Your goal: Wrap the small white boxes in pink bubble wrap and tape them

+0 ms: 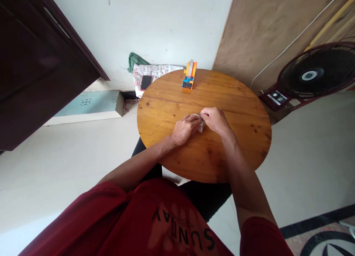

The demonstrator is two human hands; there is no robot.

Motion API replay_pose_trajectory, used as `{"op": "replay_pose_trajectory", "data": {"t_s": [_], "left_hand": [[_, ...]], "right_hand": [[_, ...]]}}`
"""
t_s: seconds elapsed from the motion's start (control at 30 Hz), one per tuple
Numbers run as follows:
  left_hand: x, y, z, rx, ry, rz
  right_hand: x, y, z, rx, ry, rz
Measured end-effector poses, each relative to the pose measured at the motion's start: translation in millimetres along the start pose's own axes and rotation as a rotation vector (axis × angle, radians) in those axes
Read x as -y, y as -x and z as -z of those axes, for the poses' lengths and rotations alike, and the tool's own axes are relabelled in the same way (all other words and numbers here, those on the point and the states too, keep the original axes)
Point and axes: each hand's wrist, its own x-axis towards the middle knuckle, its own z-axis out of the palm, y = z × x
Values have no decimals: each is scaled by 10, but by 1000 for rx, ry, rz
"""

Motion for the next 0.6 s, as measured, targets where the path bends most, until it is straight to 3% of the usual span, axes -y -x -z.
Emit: {"op": "replay_pose_trajectory", "data": {"t_s": [0.2,0.37,0.5,0.6], "left_hand": [[36,32,-134,-98,63,4],[34,70,-220,-126,59,69],[20,83,-216,-159,111,113],[-1,102,-165,-157,132,127]], "right_hand": [[151,238,-26,19,263,104],[144,431,-84,-33,212,223],[95,544,-137,-76,117,171],[14,658,-140,-190,-58,86]]}}
